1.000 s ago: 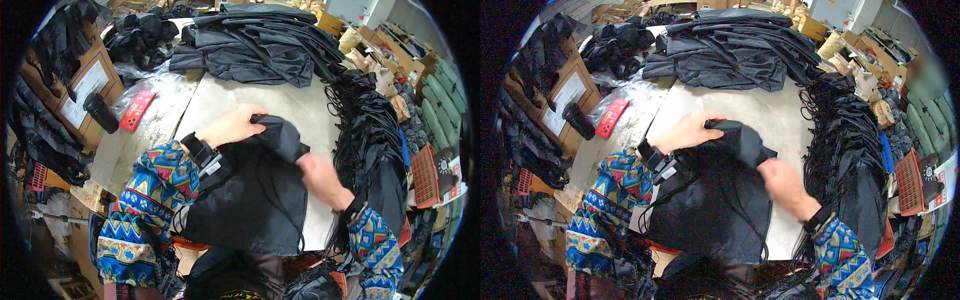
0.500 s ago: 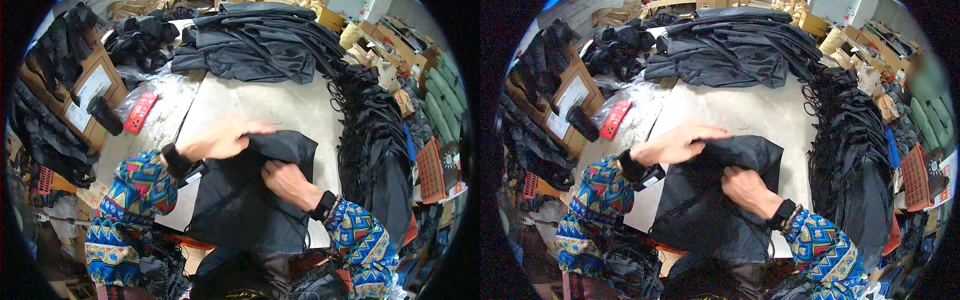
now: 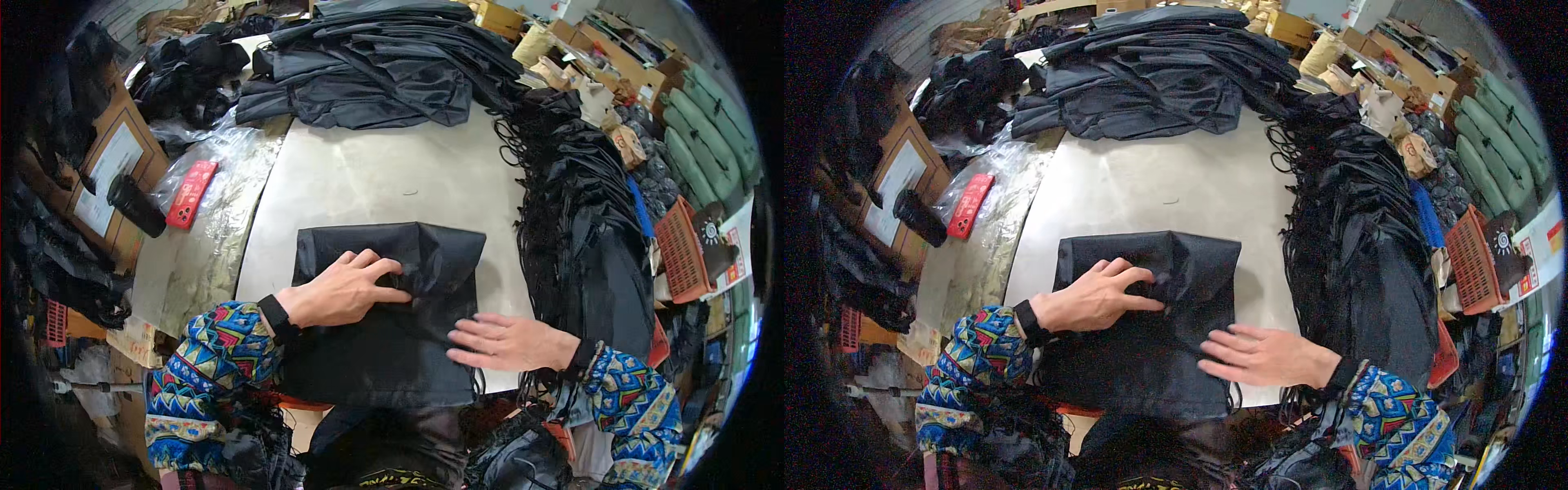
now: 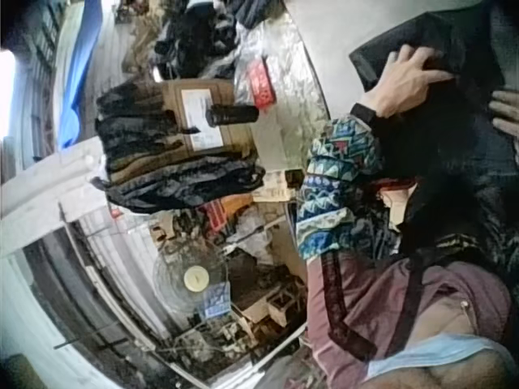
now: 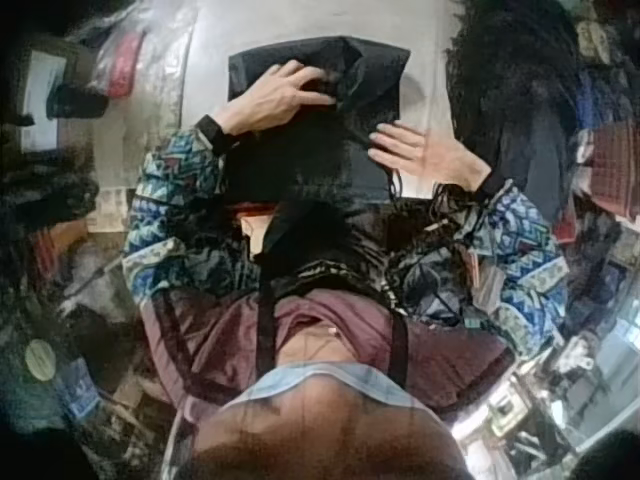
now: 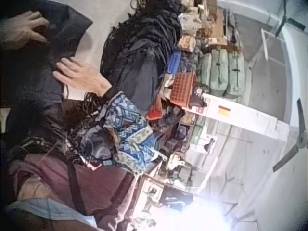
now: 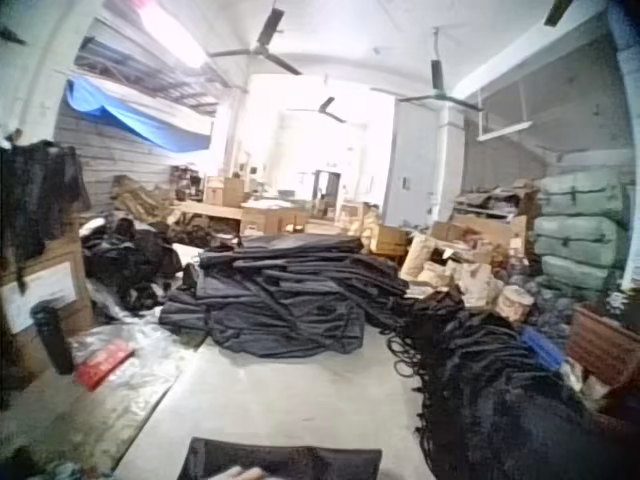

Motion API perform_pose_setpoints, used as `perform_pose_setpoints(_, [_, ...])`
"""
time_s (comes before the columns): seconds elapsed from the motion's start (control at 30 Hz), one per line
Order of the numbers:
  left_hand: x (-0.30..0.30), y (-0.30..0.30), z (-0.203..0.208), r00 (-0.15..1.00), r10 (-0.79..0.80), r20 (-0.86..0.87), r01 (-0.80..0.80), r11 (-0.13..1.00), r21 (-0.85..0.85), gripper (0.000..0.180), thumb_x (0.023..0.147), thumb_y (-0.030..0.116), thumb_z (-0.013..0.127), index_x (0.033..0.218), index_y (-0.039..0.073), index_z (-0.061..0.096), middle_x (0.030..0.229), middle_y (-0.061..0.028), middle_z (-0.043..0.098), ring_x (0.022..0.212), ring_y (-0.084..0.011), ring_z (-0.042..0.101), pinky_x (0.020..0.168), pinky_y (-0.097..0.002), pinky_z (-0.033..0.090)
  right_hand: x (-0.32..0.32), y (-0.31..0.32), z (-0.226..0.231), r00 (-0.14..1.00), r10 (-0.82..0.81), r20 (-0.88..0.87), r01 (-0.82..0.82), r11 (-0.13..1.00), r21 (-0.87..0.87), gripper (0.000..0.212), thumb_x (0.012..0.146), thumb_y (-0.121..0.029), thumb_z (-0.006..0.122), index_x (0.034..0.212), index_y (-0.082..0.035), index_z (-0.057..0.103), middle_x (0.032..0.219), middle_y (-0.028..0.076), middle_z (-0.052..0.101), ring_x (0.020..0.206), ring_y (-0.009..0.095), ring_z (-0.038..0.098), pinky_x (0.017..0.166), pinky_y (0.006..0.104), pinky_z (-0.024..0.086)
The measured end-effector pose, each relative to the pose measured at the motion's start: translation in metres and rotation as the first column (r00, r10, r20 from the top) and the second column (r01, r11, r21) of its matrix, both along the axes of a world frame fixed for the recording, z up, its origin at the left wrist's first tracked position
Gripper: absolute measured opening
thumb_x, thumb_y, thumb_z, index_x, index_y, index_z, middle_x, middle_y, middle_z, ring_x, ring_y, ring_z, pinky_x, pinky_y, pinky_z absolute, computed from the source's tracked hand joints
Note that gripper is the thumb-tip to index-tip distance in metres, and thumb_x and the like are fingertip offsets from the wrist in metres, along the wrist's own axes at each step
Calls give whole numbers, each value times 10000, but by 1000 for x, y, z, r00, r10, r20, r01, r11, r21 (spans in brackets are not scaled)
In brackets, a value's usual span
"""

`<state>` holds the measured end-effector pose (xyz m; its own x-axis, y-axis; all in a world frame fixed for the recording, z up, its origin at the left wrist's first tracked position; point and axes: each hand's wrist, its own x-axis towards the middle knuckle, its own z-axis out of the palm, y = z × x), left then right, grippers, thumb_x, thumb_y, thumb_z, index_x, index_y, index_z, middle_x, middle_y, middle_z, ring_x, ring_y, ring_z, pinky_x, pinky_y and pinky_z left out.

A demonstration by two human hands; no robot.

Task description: Folding black drawstring bags on a work table.

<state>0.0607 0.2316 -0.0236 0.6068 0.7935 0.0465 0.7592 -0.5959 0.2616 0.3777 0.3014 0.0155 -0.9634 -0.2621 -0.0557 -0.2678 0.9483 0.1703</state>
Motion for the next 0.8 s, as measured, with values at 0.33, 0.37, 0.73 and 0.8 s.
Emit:
perform_pose_setpoints(0.33, [3, -22, -5, 991, -63, 120, 73, 994, -82, 386, 792, 76, 613, 1155, 196, 665, 1488, -26, 378, 1232, -312, 398, 968, -457, 369, -22, -32, -20, 940, -289, -183, 135, 805, -578, 455, 847, -111, 554, 1296, -58, 516, 1281, 145, 563, 1166, 273, 561, 1013, 371, 439])
perform_pose_setpoints(0.37, [2, -22, -5, 987, -89, 131, 106, 987, -122, 381, 793, 85, 614, 1160, 176, 662, 1489, -30, 376, 1235, -310, 397, 972, -464, 367, -27, -36, -20, 841, -515, -166, 149, 517, -843, 447, 846, -75, 569, 1288, -31, 524, 1276, 152, 568, 1170, 267, 557, 1017, 368, 431])
perform_pose_setpoints(0.73, [-64, -81, -24, -279, 683, 675, 291, 730, -619, 801, 939, 638, 351, 1330, -52, 460, 1306, -168, 548, 1268, -266, 480, 1080, -390, 373, -44, -22, -48, 414, -634, 653, -134, -752, -645, 251, 932, -117, 565, 1133, 29, 602, 1116, 76, 657, 995, 159, 615, 898, 296, 471])
perform_pose_setpoints(0.8, [-46, -85, -10, 143, 712, 687, -203, 701, -684, 474, 979, 322, 509, 1283, -42, 503, 1239, -118, 589, 1157, -218, 544, 1006, -353, 420, -51, -24, -51, 383, -669, 637, -133, -722, -679, 245, 939, -130, 558, 1117, 29, 613, 1090, 75, 665, 953, 153, 619, 874, 295, 479])
